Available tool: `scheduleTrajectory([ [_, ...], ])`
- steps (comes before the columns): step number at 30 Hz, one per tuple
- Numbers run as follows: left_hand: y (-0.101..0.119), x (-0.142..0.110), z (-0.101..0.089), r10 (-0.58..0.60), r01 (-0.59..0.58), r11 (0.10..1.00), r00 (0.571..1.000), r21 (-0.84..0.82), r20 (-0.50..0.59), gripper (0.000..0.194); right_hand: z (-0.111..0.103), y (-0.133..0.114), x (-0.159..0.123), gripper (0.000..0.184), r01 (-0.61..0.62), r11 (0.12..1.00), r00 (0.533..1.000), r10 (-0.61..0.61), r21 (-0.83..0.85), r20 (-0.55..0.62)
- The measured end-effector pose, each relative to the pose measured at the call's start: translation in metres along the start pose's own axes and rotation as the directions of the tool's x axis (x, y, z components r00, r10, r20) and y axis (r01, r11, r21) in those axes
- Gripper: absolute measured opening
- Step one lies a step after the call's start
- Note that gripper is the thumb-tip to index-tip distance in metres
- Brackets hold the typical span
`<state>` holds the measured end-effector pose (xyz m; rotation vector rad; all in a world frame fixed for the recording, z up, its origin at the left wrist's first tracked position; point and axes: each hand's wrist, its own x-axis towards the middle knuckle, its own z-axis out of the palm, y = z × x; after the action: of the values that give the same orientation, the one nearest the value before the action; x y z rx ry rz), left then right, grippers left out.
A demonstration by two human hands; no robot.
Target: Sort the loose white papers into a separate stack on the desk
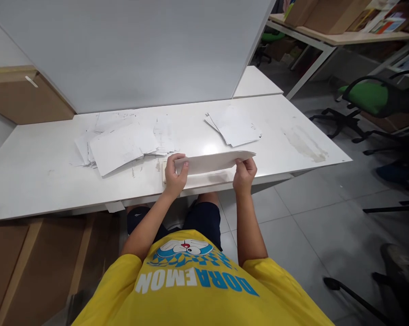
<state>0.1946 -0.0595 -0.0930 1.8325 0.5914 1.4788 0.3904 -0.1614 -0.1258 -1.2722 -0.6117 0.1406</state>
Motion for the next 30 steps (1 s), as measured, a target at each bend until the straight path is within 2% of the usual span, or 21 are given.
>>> scheduleTrajectory([
  [3, -0.001, -0.006, 0.001, -0.02, 0.02, 1.0, 1.0, 0.015, -0.002, 0.024, 0.0, 0.0, -0.003, 0.025, -0.03, 0.999, 0.999, 0.029, 0.037, 0.02],
  [5, 0.002, -0.008, -0.001, 0.023, -0.023, 1.0, 1.0, -0.003, 0.002, 0.017, -0.004, -0.002, -0.007, 0.025, -0.039, 0.998, 0.999, 0.038, 0.053, 0.016],
  [7, 0.009, -0.009, -0.007, 0.191, -0.191, 0.981, 0.981, -0.042, 0.008, 0.008, -0.012, -0.008, -0.014, 0.032, -0.028, 0.998, 0.999, 0.029, 0.055, -0.017],
  [9, 0.019, -0.012, -0.017, 0.402, -0.399, 0.915, 0.915, -0.066, 0.045, 0.007, -0.026, -0.02, -0.027, 0.047, -0.093, 0.994, 0.995, 0.096, 0.054, -0.039],
  [10, 0.023, -0.017, -0.023, 0.483, -0.478, 0.875, 0.872, -0.072, 0.076, 0.008, -0.034, -0.026, -0.036, 0.055, -0.185, 0.981, 0.983, 0.186, 0.05, -0.008],
  [11, 0.026, -0.024, -0.03, 0.538, -0.533, 0.843, 0.835, -0.078, 0.116, 0.008, -0.043, -0.032, -0.045, 0.062, -0.313, 0.949, 0.949, 0.311, 0.037, 0.052],
  [12, 0.028, -0.033, -0.035, 0.568, -0.562, 0.823, 0.809, -0.084, 0.15, 0.008, -0.052, -0.037, -0.055, 0.065, -0.466, 0.885, 0.874, 0.46, 0.0, 0.158],
  [13, 0.028, -0.045, -0.041, 0.577, -0.57, 0.817, 0.798, -0.091, 0.175, 0.008, -0.061, -0.04, -0.065, 0.065, -0.604, 0.796, 0.758, 0.593, -0.053, 0.272],
  [14, 0.026, -0.058, -0.045, 0.568, -0.56, 0.823, 0.799, -0.096, 0.197, 0.009, -0.069, -0.041, -0.072, 0.061, -0.698, 0.706, 0.634, 0.685, -0.115, 0.359],
  [15, 0.023, -0.071, -0.048, 0.544, -0.536, 0.838, 0.81, -0.102, 0.217, 0.011, -0.075, -0.039, -0.078, 0.055, -0.752, 0.637, 0.535, 0.739, -0.168, 0.409],
  [16, 0.02, -0.084, -0.051, 0.513, -0.503, 0.858, 0.825, -0.105, 0.238, 0.013, -0.079, -0.036, -0.08, 0.051, -0.776, 0.599, 0.485, 0.766, -0.196, 0.422],
  [17, 0.016, -0.096, -0.053, 0.484, -0.474, 0.874, 0.835, -0.105, 0.262, 0.014, -0.082, -0.032, -0.081, 0.048, -0.782, 0.589, 0.48, 0.778, -0.206, 0.406],
  [19, 0.01, -0.114, -0.058, 0.457, -0.452, 0.887, 0.827, -0.096, 0.329, 0.014, -0.081, -0.024, -0.075, 0.048, -0.77, 0.599, 0.505, 0.783, -0.219, 0.364],
  [20, 0.007, -0.12, -0.061, 0.454, -0.458, 0.885, 0.812, -0.082, 0.366, 0.013, -0.079, -0.022, -0.071, 0.049, -0.764, 0.6, 0.501, 0.784, -0.238, 0.367],
  [22, 0.002, -0.127, -0.068, 0.441, -0.474, 0.88, 0.794, -0.028, 0.419, 0.008, -0.071, -0.021, -0.063, 0.049, -0.749, 0.593, 0.46, 0.787, -0.296, 0.411],
  [23, 0.0, -0.13, -0.073, 0.422, -0.47, 0.883, 0.802, 0.011, 0.423, 0.004, -0.066, -0.023, -0.061, 0.048, -0.736, 0.598, 0.453, 0.783, -0.317, 0.425],
  [24, -0.003, -0.133, -0.079, 0.393, -0.454, 0.889, 0.821, 0.057, 0.413, 0.006, -0.062, -0.025, -0.059, 0.048, -0.721, 0.613, 0.465, 0.774, -0.323, 0.429],
  [27, -0.011, -0.139, -0.101, 0.302, -0.389, 0.897, 0.886, 0.209, 0.351, 0.022, -0.049, -0.03, -0.06, 0.049, -0.676, 0.673, 0.556, 0.734, -0.301, 0.391],
  [30, -0.018, -0.131, -0.122, 0.27, -0.354, 0.864, 0.926, 0.358, 0.265, 0.022, -0.04, -0.031, -0.063, 0.049, -0.663, 0.692, 0.581, 0.716, -0.286, 0.386],
])
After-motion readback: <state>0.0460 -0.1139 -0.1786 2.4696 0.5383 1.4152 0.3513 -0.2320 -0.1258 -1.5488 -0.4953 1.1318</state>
